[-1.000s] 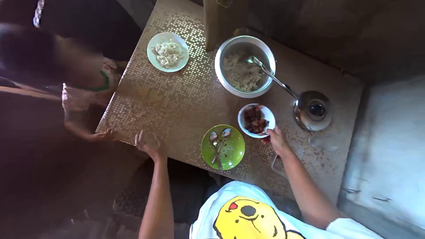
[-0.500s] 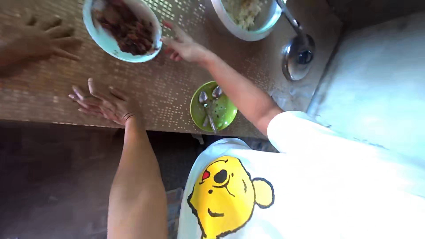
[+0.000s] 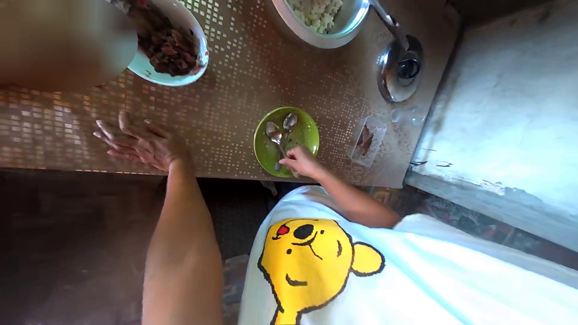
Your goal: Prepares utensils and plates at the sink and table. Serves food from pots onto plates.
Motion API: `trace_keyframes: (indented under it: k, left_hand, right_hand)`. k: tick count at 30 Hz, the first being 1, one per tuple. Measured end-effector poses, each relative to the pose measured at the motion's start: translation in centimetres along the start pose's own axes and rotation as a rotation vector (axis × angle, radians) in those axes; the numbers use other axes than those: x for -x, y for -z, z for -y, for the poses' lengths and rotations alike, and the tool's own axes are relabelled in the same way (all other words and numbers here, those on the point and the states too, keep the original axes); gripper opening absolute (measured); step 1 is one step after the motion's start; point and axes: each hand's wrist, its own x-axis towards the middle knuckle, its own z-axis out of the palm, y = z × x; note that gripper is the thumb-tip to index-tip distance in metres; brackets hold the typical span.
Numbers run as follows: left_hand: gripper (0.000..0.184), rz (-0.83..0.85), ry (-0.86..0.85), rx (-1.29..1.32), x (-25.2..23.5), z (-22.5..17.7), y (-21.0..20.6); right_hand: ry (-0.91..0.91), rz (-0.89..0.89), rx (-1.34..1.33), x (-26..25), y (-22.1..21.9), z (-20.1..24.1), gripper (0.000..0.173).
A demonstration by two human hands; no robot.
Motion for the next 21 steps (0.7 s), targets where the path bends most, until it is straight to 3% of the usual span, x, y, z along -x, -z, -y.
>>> trace_keyframes:
  k: [2, 6, 13, 16, 21]
  left_hand:
    - [0.057, 0.053, -0.031, 0.064, 0.3, -0.1, 1.2]
    - [0.051, -0.055, -0.06, 0.102, -0.3, -0.2, 0.6]
    - [0.047, -0.11, -0.012, 0.102, -0.8, -1.3, 0.8]
    - [0.047, -0.126, -0.015, 0.093, -1.1, -1.3, 0.6]
    - [0.046, -0.088, 0.022, 0.075, -1.1, -1.1, 0.4]
  right_hand:
    - [0.076, -0.074, -0.131, 2.5, 1.9, 1.7, 0.033]
    - [0.437, -0.437, -0.08, 1.3, 8.2, 11.3, 0.035]
    - [0.708, -0.774, 0.38, -16.9, 19.2, 32.0, 0.041]
    - [0.739, -0.743, 0.445, -24.0, 21.9, 38.1, 0.041]
    - [0.759, -0.518, 0.509, -29.7, 22.2, 40.7, 0.035]
